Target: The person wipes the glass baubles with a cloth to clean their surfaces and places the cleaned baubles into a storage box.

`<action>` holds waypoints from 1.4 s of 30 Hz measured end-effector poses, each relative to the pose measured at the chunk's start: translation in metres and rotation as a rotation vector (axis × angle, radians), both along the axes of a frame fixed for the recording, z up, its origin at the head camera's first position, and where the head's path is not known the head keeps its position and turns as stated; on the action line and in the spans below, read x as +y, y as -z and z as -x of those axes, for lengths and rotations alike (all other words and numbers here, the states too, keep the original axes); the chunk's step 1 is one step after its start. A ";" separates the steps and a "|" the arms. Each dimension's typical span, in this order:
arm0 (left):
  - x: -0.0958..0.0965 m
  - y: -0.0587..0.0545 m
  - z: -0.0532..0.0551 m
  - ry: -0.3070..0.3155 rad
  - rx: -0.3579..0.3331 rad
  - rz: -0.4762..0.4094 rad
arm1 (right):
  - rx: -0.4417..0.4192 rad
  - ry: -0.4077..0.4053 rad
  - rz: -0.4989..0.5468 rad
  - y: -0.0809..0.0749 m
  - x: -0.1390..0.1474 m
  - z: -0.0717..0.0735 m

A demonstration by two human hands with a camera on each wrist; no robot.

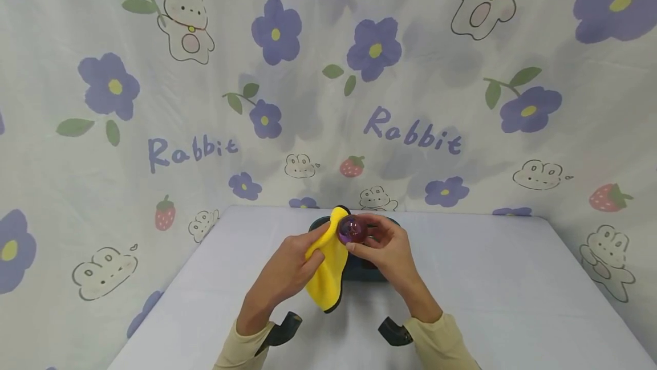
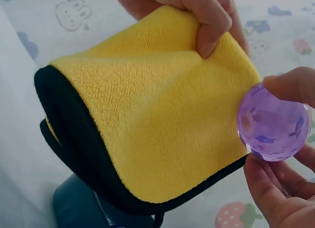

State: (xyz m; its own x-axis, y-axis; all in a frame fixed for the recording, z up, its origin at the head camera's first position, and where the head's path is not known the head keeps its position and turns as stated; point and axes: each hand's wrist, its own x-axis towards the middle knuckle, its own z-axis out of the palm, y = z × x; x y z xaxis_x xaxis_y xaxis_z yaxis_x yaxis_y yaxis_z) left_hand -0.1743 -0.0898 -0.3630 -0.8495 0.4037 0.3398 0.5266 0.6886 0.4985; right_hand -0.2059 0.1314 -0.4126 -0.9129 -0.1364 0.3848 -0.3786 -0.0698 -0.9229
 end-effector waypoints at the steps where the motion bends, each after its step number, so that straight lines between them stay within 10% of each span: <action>1: 0.000 0.000 -0.001 0.000 0.002 0.003 | -0.002 0.007 -0.001 0.000 0.000 0.000; 21: 0.002 -0.004 -0.008 0.041 0.067 0.019 | -0.102 0.038 -0.093 0.008 -0.001 0.005; 42: -0.002 0.000 -0.001 0.063 0.149 -0.013 | 0.046 -0.112 -0.200 0.009 -0.009 0.000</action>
State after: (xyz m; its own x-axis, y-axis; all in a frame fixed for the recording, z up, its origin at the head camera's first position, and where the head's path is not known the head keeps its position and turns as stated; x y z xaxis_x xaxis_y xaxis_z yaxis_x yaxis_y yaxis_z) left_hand -0.1731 -0.0915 -0.3626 -0.7625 0.4494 0.4655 0.6373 0.6457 0.4206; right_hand -0.2055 0.1220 -0.4212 -0.8699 -0.3139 0.3804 -0.4205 0.0688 -0.9047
